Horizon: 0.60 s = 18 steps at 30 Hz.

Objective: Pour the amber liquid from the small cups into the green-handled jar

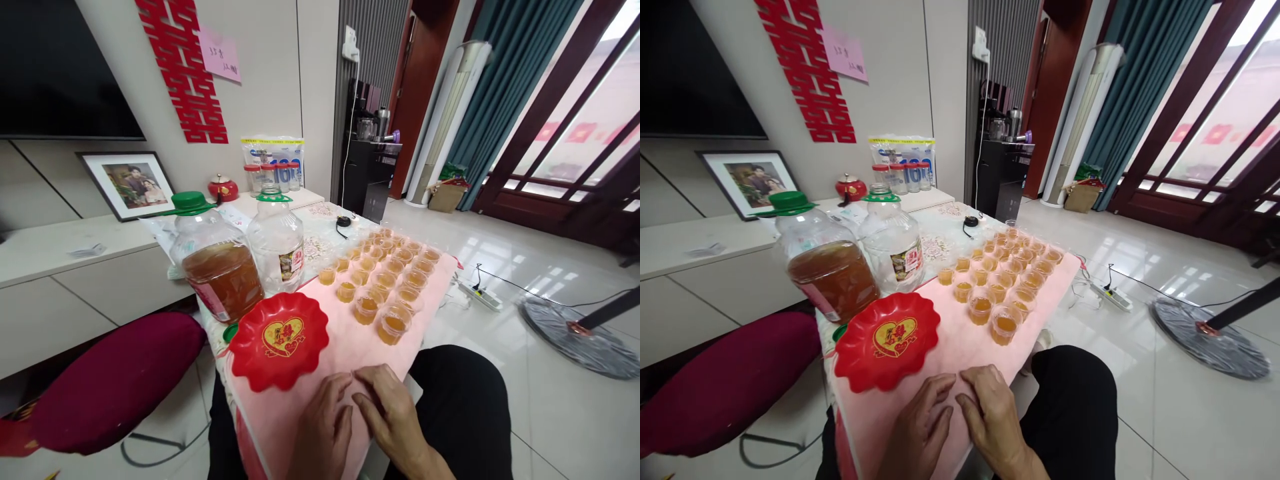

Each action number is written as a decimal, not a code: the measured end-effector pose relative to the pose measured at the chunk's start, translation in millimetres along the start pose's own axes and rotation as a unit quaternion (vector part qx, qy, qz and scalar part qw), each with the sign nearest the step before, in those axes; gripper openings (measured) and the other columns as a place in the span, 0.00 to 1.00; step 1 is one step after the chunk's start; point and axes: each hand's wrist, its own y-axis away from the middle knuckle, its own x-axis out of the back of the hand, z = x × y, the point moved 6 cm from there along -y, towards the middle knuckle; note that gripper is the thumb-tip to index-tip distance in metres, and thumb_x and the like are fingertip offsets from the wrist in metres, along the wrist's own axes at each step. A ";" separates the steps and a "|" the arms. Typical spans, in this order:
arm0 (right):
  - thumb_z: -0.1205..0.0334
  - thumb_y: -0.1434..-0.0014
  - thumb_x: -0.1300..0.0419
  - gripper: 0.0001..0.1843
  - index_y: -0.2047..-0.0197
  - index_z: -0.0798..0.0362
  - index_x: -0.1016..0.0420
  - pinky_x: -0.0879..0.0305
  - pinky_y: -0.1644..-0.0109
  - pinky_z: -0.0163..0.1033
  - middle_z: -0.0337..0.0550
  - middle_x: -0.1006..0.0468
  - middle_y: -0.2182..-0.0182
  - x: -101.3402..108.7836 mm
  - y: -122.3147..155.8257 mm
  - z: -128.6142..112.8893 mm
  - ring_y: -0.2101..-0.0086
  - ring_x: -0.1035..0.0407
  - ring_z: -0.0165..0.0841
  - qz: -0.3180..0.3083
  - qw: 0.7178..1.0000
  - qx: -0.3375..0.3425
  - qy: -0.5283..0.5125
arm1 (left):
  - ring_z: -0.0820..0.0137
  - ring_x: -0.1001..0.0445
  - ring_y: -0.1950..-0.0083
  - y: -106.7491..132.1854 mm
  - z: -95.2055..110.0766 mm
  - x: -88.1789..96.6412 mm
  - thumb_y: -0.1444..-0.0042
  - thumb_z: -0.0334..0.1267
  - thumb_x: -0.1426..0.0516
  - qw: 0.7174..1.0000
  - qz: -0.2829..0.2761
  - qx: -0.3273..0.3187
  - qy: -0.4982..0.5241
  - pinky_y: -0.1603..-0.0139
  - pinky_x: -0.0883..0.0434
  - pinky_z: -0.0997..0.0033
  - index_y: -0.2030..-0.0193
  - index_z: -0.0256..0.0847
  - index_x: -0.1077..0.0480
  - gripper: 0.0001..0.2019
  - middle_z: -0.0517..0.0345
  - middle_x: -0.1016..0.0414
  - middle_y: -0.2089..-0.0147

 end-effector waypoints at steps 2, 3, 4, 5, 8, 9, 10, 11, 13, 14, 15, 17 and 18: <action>0.58 0.15 0.49 0.09 0.41 0.52 0.31 0.29 0.55 0.37 0.43 0.27 0.55 -2.0 -0.2 2.4 0.56 0.30 0.33 -0.006 1.000 -0.002 0.001 | 0.74 0.19 0.39 -0.3 -0.2 -0.7 0.31 0.34 0.51 1.000 0.003 -0.019 0.001 0.37 0.20 0.74 0.38 0.44 0.29 0.19 0.53 0.19 0.41; 0.58 0.15 0.49 0.09 0.41 0.53 0.31 0.29 0.55 0.37 0.43 0.27 0.54 -2.6 -0.2 3.3 0.56 0.30 0.33 -0.007 1.000 -0.002 0.002 | 0.74 0.19 0.39 -0.1 -0.6 -1.6 0.31 0.33 0.51 1.000 0.004 -0.028 0.003 0.37 0.20 0.74 0.37 0.44 0.29 0.19 0.54 0.19 0.42; 0.58 0.15 0.49 0.09 0.41 0.53 0.31 0.30 0.55 0.36 0.43 0.27 0.54 -3.2 -0.1 3.6 0.56 0.30 0.32 -0.007 1.000 -0.001 0.002 | 0.75 0.19 0.39 0.3 -1.2 -2.8 0.31 0.33 0.51 0.999 0.003 -0.035 0.008 0.38 0.20 0.75 0.37 0.45 0.30 0.19 0.54 0.19 0.41; 0.59 0.15 0.49 0.09 0.41 0.53 0.31 0.30 0.54 0.36 0.43 0.27 0.54 -3.7 0.1 3.6 0.56 0.30 0.32 -0.005 1.000 0.001 0.003 | 0.75 0.19 0.39 0.8 -2.1 -3.9 0.31 0.32 0.51 0.999 0.003 -0.038 0.015 0.39 0.20 0.77 0.37 0.45 0.30 0.19 0.54 0.19 0.41; 0.60 0.15 0.50 0.09 0.41 0.53 0.32 0.31 0.54 0.35 0.42 0.27 0.54 -4.9 0.5 2.3 0.56 0.31 0.32 0.006 1.000 0.007 0.005 | 0.77 0.19 0.40 2.0 -4.9 -4.2 0.31 0.33 0.51 0.999 0.013 -0.030 0.036 0.42 0.19 0.79 0.37 0.48 0.31 0.19 0.56 0.20 0.42; 0.60 0.14 0.50 0.09 0.40 0.53 0.32 0.31 0.54 0.35 0.42 0.27 0.54 -5.0 0.5 1.7 0.56 0.31 0.32 0.011 1.000 0.010 0.005 | 0.77 0.19 0.41 2.1 -4.5 -3.8 0.31 0.33 0.51 0.999 0.014 -0.029 0.039 0.42 0.19 0.79 0.37 0.49 0.31 0.19 0.57 0.19 0.42; 0.61 0.14 0.50 0.09 0.40 0.54 0.32 0.32 0.53 0.35 0.42 0.27 0.54 -5.0 0.3 1.0 0.56 0.31 0.32 0.013 1.000 0.014 0.003 | 0.76 0.19 0.41 2.1 -3.4 -3.1 0.31 0.33 0.50 0.999 0.016 -0.029 0.040 0.42 0.19 0.79 0.38 0.49 0.31 0.18 0.58 0.19 0.42; 0.61 0.14 0.50 0.09 0.40 0.54 0.32 0.32 0.52 0.35 0.43 0.27 0.54 -4.9 0.0 0.5 0.55 0.31 0.31 0.012 1.000 0.017 0.002 | 0.76 0.19 0.41 1.9 -1.2 -3.1 0.31 0.32 0.50 0.999 0.011 -0.030 0.042 0.42 0.19 0.78 0.38 0.49 0.31 0.18 0.58 0.19 0.42; 0.62 0.14 0.50 0.10 0.40 0.55 0.32 0.32 0.52 0.34 0.43 0.28 0.54 -4.2 -1.3 0.0 0.55 0.32 0.31 0.006 1.000 0.021 -0.001 | 0.76 0.18 0.42 1.5 4.6 -3.2 0.32 0.32 0.50 0.998 0.007 -0.031 0.052 0.42 0.20 0.78 0.39 0.49 0.30 0.18 0.58 0.19 0.43; 0.62 0.14 0.51 0.10 0.40 0.55 0.32 0.32 0.52 0.34 0.43 0.28 0.54 -3.8 -2.2 0.1 0.55 0.32 0.31 0.001 1.000 0.022 -0.002 | 0.76 0.18 0.43 1.5 7.5 -2.3 0.32 0.32 0.50 0.998 0.017 -0.025 0.062 0.42 0.20 0.79 0.39 0.48 0.30 0.18 0.57 0.19 0.43; 0.61 0.14 0.51 0.10 0.40 0.55 0.32 0.32 0.52 0.34 0.43 0.28 0.54 -3.4 -3.2 0.3 0.55 0.32 0.31 -0.004 1.000 0.022 -0.002 | 0.76 0.18 0.44 1.8 10.3 -1.2 0.31 0.32 0.50 0.997 0.031 -0.016 0.074 0.43 0.20 0.79 0.40 0.48 0.29 0.17 0.57 0.19 0.44; 0.60 0.13 0.52 0.11 0.40 0.54 0.32 0.32 0.52 0.34 0.42 0.28 0.54 -3.5 -5.6 1.2 0.55 0.32 0.31 -0.014 1.000 0.017 -0.001 | 0.77 0.18 0.46 3.6 14.9 1.4 0.31 0.33 0.50 0.994 0.060 0.006 0.094 0.45 0.21 0.80 0.42 0.48 0.28 0.16 0.58 0.19 0.46; 0.59 0.13 0.53 0.12 0.40 0.53 0.32 0.32 0.52 0.35 0.42 0.28 0.54 -4.1 -6.9 1.9 0.55 0.31 0.31 -0.020 1.000 0.013 0.000 | 0.77 0.19 0.46 5.0 16.4 3.7 0.30 0.34 0.50 0.992 0.075 0.017 0.099 0.44 0.21 0.80 0.42 0.48 0.28 0.16 0.58 0.19 0.46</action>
